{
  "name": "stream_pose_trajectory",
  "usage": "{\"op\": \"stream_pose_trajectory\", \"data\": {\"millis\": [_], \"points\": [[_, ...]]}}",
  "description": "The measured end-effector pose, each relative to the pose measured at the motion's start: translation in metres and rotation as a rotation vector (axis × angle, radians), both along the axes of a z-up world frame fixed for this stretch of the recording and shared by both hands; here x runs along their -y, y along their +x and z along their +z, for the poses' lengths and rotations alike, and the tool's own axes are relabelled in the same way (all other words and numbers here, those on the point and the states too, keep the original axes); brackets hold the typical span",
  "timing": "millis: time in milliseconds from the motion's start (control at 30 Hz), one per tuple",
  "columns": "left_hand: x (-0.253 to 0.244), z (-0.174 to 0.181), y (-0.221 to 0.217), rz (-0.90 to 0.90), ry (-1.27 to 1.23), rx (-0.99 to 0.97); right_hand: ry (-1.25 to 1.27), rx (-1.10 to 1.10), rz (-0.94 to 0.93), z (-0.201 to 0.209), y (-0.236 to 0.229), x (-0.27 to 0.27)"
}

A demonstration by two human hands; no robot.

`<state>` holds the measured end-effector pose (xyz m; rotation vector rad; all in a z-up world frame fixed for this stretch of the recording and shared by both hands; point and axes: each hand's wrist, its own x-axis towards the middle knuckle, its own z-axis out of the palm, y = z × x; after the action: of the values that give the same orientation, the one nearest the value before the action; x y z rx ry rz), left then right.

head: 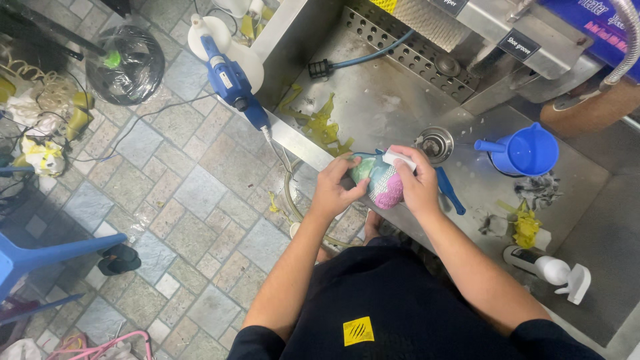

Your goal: The person scrubs a colorful sneaker with a white sponge, focusing on the upper and sole. They rinse the shoe under running water, then place it into a shoe washing machine and operate the controls.

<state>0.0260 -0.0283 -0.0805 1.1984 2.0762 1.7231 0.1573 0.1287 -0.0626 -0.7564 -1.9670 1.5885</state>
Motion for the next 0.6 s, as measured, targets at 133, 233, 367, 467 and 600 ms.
{"op": "stream_pose_trajectory", "data": {"millis": [133, 233, 367, 467, 600], "points": [[-0.005, 0.002, 0.01, -0.121, 0.118, 0.414, -0.127, 0.036, 0.021, 0.001, 0.009, -0.005], [-0.011, -0.005, 0.019, -0.241, 0.291, 0.869, -0.153, 0.044, 0.053, 0.009, 0.012, -0.012], [-0.016, -0.024, 0.019, -0.289, 0.276, 0.966, 0.118, 0.059, 0.184, 0.031, 0.009, -0.015], [-0.009, -0.036, 0.021, -0.307, 0.091, 0.924, 0.386, 0.099, 0.214, 0.049, 0.01, 0.001], [-0.005, -0.036, 0.024, -0.357, 0.102, 0.921, 0.758, 0.011, 0.418, 0.065, 0.009, 0.012]]}}
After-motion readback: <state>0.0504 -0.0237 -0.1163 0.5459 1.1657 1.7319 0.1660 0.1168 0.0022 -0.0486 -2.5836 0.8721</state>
